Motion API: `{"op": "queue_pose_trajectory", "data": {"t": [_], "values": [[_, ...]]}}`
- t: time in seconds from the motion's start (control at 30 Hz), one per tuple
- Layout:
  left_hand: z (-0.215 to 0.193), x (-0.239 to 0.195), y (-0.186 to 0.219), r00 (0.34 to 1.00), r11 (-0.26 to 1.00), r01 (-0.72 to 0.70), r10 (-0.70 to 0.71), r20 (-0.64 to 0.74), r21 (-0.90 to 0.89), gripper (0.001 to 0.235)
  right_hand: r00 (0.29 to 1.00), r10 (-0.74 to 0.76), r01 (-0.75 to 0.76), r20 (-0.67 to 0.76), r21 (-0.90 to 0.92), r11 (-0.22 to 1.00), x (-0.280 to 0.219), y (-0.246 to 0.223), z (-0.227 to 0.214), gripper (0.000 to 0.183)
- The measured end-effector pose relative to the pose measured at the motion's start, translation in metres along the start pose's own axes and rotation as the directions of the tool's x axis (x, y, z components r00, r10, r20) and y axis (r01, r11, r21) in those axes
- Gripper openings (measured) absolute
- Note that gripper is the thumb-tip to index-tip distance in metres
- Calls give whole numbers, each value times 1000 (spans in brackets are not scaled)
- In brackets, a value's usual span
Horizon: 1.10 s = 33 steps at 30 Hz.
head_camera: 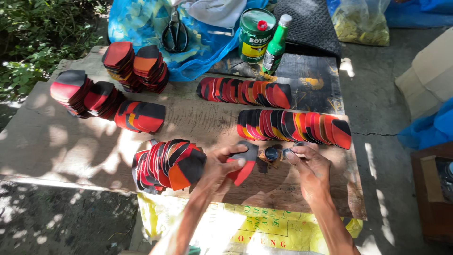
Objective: The person repeatedly picks up red and black shoe sole parts from a stack and smooths their edges using a small handheld tool. They work one piece at a time, moving each finished part to a separate pile on the wooden table.
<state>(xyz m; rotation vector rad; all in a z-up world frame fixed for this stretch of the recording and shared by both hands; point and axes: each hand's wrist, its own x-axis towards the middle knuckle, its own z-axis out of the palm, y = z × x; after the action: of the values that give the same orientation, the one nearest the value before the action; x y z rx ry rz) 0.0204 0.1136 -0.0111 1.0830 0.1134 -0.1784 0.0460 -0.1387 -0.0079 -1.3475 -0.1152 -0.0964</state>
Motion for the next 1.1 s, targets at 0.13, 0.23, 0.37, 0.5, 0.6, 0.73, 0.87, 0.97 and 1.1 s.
{"op": "queue_pose_trajectory", "data": {"t": [0.13,0.23,0.37,0.5,0.6,0.73,0.87,0.97,1.1], "values": [[36,9,-33,995,871,91,-58,84,-483,55,982,190,-172,-25,322,931,-3,-2,5,13],[51,13,-40,989,823,117,-45,141,-555,58,993,120,-119,10,230,966,-4,-9,11,9],[59,13,-39,990,824,107,-36,137,-556,60,999,34,-36,40,64,997,-3,-17,18,6],[61,11,-33,989,836,107,-37,141,-538,59,998,-21,26,66,-67,997,-6,-21,20,6],[61,10,-31,988,839,111,-38,147,-532,58,997,-33,38,68,-86,996,-5,-21,20,7],[60,9,-32,982,841,133,-41,184,-524,56,998,-46,46,39,-4,999,0,-16,15,7],[57,9,-34,969,839,183,-67,237,-513,57,1000,-7,7,1,76,997,9,-12,8,8],[54,10,-35,965,853,203,-92,244,-482,58,1000,-3,4,-21,79,997,14,-13,4,9],[55,11,-35,969,847,193,-86,231,-496,58,995,-87,84,40,60,995,11,-21,2,7]]}}
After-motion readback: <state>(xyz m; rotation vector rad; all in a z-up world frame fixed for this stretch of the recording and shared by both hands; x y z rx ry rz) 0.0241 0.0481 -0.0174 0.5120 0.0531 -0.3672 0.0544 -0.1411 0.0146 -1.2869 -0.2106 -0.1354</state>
